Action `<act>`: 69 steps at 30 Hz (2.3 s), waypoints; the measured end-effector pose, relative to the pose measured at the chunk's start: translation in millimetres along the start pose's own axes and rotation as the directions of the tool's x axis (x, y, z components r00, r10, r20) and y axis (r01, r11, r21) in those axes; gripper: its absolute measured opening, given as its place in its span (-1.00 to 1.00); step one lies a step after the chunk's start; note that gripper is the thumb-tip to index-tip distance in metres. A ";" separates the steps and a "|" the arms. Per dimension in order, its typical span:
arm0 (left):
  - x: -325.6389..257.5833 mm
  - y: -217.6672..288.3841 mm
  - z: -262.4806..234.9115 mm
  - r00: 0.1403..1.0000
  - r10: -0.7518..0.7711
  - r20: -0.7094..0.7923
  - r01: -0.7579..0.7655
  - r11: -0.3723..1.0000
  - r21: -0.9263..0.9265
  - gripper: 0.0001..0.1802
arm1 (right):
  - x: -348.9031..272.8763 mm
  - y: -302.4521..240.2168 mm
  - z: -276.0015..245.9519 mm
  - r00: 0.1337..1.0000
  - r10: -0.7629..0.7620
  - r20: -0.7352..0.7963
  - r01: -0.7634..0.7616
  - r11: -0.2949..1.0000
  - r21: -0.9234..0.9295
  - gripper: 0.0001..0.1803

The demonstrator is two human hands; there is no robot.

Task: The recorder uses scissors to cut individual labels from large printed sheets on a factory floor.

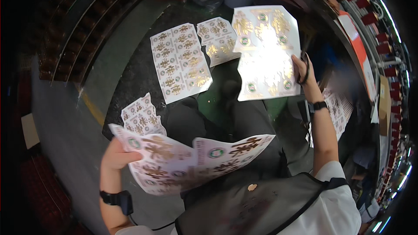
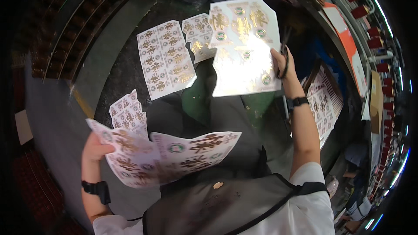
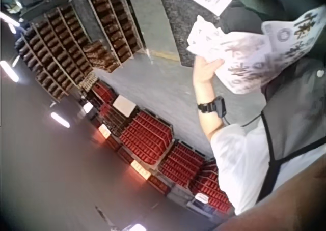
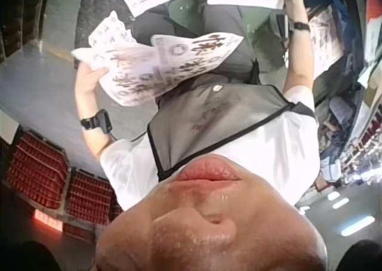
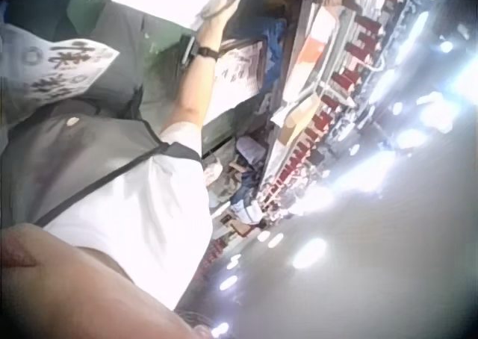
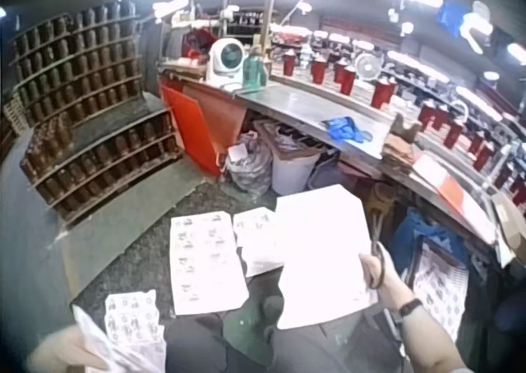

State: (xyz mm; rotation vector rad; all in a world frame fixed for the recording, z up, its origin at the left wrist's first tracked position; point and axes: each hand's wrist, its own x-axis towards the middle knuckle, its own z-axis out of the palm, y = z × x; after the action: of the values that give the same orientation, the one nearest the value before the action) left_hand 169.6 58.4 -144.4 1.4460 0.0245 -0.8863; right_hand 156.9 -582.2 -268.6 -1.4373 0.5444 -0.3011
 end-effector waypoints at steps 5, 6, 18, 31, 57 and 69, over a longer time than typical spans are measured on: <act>-26.4 70.0 -131.5 0.925 0.148 -0.350 -0.080 0.976 0.202 -0.33 | 141.9 62.9 76.9 0.988 -0.083 0.128 0.111 0.966 -0.232 -0.65; -33.3 83.4 -153.2 0.918 0.157 -0.365 -0.077 0.971 0.225 -0.38 | 167.3 76.1 91.3 0.991 -0.017 0.132 0.053 0.958 -0.280 -0.65; 66.4 -77.3 -267.7 0.488 -0.857 -0.165 0.487 0.111 0.866 -0.69 | 339.1 274.6 124.3 0.827 0.561 0.017 -0.550 0.816 -0.175 -0.35; 243.7 -260.7 -223.0 0.670 -0.718 -0.190 0.127 -0.141 0.982 -0.73 | 414.6 338.5 105.5 0.999 0.033 0.007 -0.021 0.777 -0.629 -0.59; 348.5 -322.2 -95.1 0.589 -0.308 -0.747 0.197 0.951 -0.237 -0.50 | 89.8 351.1 232.9 0.753 0.625 0.204 -0.283 0.588 -0.758 -0.72; 354.4 -250.1 -77.7 0.726 -0.436 -0.532 0.255 0.889 -0.380 -0.54 | 84.7 343.1 227.2 0.736 0.648 0.193 -0.387 0.638 -0.665 -0.62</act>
State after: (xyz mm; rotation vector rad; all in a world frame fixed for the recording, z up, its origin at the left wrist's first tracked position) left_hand 319.7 -22.8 -550.6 1.4161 0.9114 -0.6416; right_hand 304.3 -389.1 -611.4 -1.7858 0.7136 0.7254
